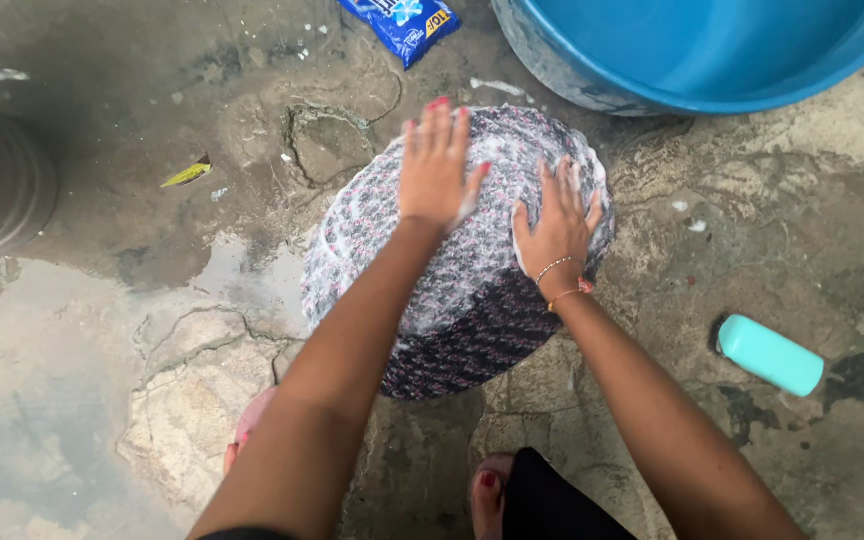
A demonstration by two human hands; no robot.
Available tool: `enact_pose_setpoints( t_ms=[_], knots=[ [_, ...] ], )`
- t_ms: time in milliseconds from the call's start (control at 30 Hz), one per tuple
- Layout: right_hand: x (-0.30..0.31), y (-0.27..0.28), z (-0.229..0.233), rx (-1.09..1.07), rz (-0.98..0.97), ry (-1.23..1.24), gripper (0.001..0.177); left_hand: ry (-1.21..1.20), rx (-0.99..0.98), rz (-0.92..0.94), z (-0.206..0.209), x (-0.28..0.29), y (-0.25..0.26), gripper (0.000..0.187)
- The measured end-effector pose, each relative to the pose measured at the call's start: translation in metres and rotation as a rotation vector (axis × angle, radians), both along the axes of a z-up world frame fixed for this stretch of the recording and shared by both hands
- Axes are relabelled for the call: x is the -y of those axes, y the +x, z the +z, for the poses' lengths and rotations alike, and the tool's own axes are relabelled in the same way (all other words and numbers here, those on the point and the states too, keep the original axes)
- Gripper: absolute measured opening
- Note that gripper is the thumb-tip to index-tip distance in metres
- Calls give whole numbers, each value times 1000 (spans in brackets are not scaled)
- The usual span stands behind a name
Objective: The person scrubs a circular woven rug with soapy water using their hands on a concrete floor next to a blue bucket.
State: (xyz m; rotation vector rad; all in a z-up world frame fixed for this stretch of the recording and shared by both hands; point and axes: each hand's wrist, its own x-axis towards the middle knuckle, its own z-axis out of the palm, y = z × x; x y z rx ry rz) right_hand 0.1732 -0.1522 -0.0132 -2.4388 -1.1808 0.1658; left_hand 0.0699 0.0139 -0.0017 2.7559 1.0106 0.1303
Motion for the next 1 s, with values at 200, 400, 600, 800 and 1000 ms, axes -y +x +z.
enact_pose_setpoints(
  t_ms=[200, 400, 600, 800, 1000],
  knots=[
    [1, 2, -5, 43, 17, 14, 65, -77, 18, -333, -5, 21, 44, 58],
    [4, 1, -3, 25, 14, 32, 60, -105, 88, -434, -10, 18, 12, 62],
    [5, 5, -7, 21, 30, 30, 61, -13, -23, -502, 7, -25, -87, 64],
    [11, 7, -12, 31, 77, 73, 60, -17, 1, -392, 29, -21, -176, 64],
    [14, 6, -11, 55, 86, 94, 59, 47, -42, -162, 17, 47, -214, 69]
  ],
)
